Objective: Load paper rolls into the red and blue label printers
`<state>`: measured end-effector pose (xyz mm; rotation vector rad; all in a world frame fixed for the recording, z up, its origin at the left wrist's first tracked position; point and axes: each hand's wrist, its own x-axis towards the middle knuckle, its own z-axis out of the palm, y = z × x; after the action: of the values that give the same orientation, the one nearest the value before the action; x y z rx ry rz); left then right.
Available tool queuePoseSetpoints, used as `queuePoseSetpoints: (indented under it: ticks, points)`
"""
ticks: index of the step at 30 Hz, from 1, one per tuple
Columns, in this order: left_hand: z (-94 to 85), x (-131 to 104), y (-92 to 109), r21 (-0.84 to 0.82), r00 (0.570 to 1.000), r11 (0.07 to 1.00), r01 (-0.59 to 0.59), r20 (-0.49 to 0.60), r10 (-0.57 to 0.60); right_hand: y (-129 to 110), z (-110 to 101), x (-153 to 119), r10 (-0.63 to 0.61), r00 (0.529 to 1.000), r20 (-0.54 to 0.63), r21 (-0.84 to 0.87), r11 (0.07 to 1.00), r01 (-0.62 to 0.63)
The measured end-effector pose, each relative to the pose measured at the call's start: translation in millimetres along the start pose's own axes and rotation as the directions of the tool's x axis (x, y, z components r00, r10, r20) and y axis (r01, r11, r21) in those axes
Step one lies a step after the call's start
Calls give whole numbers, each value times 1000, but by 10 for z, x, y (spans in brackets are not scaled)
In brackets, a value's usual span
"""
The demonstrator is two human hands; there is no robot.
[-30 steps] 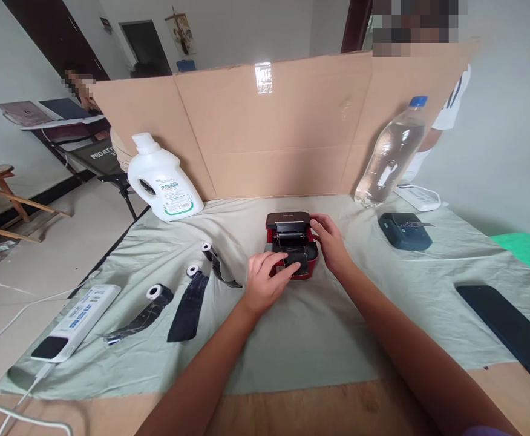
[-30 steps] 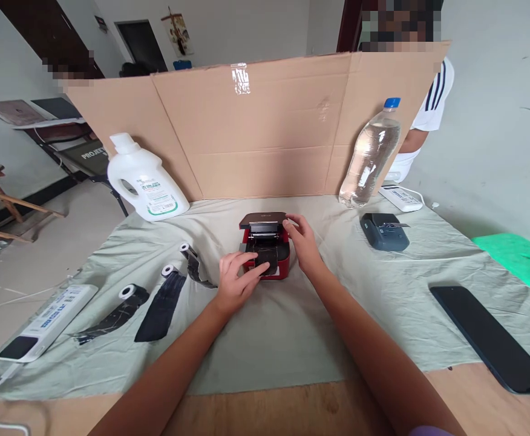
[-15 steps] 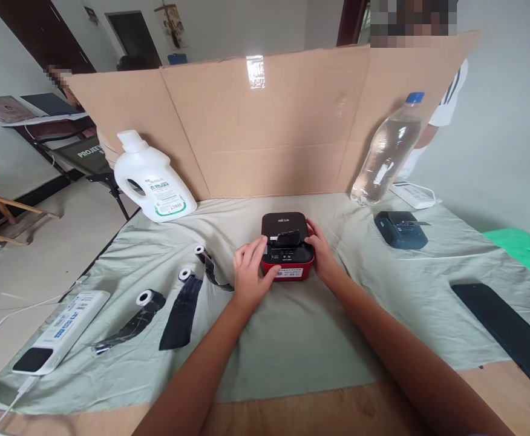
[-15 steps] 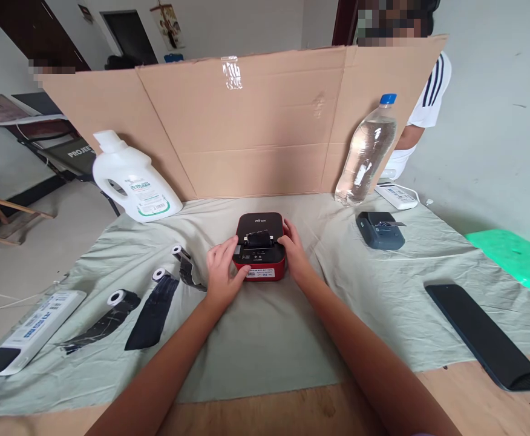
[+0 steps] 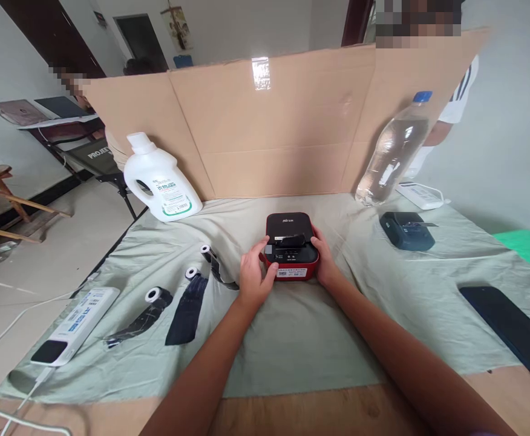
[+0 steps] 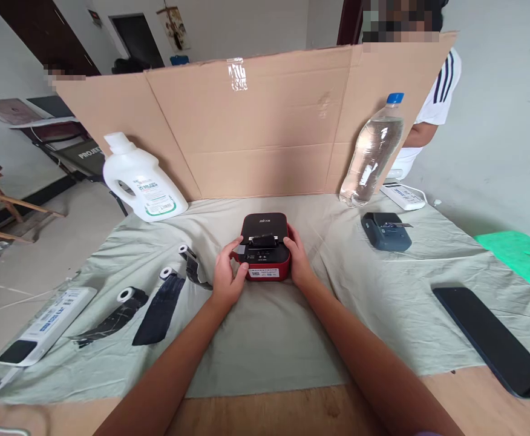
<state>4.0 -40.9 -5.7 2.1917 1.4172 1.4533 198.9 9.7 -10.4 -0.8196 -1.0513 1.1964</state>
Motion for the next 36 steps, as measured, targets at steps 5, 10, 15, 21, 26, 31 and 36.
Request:
queuePoseSetpoints:
  ticks: [5,10,15,21,26,31,36]
  points:
    - [24,-36,-24,-70,1000,997,-14,-12,14,30,4,-19,-12,1000,11,146,989,11]
    - [3,1,-18,-67,999,997,30,18,-29,-65,30,28,14,1000,-13,110,994,-13]
    - [-13,22,-17,-59,998,997,44,46,-41,-18,24,72,-36,995,-89,25,999,39]
    - [30,-17,56,-248,992,960,128,36,-123,75,-13,4,-130,990,-62,-120,985,122]
    - [15,150,162,-462,890,761,456,243,-386,-77,-130,-216,-169,980,102,-194,963,186]
    - [-23,250,171,-504,774,587,634,420,-474,-234,-290,-550,-67,975,214,-579,795,182]
    - [-157,263,248,-511,739,534,673,473,-479,-441,-64,-575,-184,973,138,-763,607,223]
